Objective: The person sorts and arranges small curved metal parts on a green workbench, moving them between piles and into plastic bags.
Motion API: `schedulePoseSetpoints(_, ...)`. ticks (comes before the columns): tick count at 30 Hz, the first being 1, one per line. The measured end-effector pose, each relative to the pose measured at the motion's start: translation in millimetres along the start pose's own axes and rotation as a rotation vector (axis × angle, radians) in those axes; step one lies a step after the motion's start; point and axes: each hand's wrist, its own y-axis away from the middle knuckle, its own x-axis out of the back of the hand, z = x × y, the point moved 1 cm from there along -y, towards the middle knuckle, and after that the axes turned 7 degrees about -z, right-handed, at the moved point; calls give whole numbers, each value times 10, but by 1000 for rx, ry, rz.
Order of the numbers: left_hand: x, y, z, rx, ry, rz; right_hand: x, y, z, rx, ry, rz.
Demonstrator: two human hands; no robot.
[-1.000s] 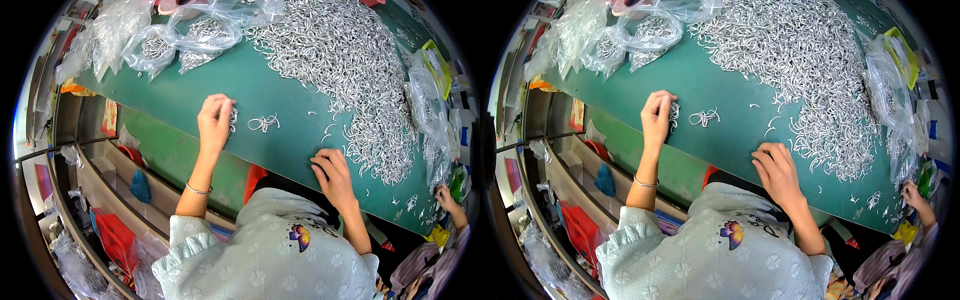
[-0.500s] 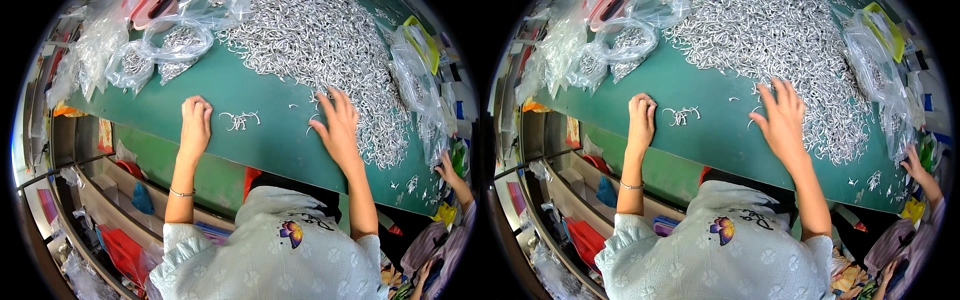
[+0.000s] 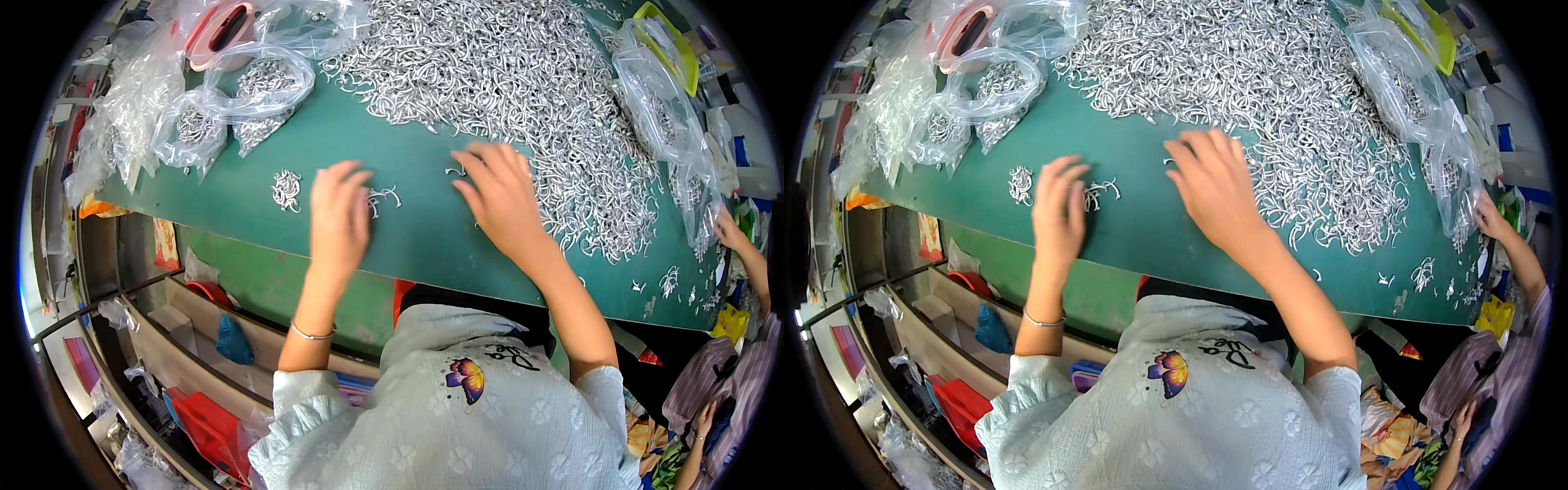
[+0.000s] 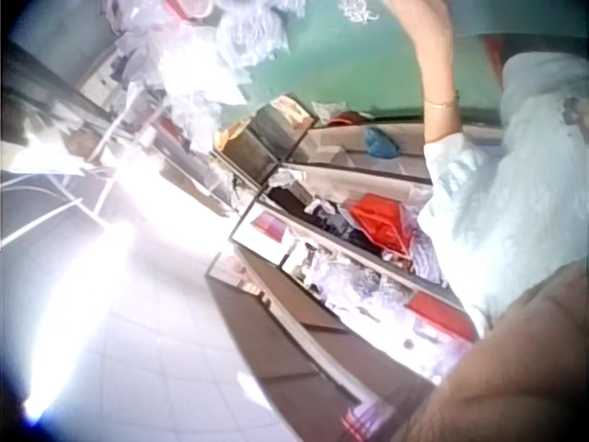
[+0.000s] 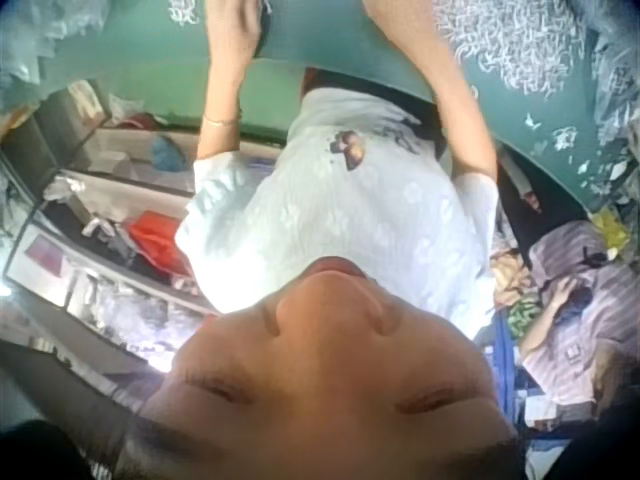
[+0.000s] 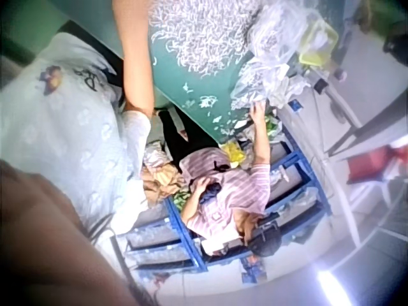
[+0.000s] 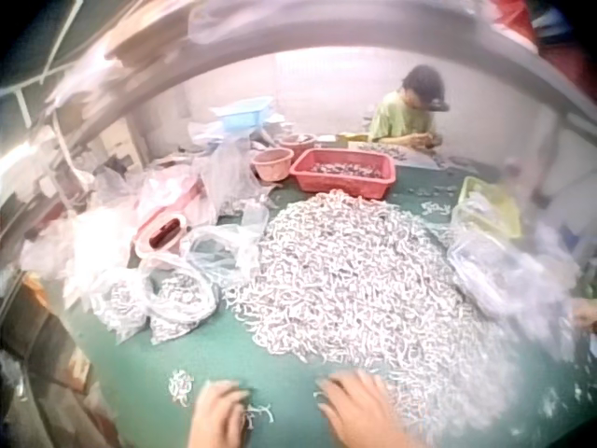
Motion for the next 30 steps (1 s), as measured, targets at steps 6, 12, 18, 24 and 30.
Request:
schedulePoseSetpoints(6,-191,138,457,40,242,-98,-50,263,-147,68,62,-207)
schedulePoseSetpoints(12,-493,335,862,-55,261,-257,327,567,-43,-40,-143,-153)
schedulePoseSetpoints(18,-619,344,814,-129,293,-278,257,675,178,-155,151,-128)
schedulePoseSetpoints(24,-631,416,815,-157,365,-244,575,941,505,-189,312,-64)
schedulePoseSetpoints(30,-731,372,935,-233,340,-259,355,337,334,-88,72,31)
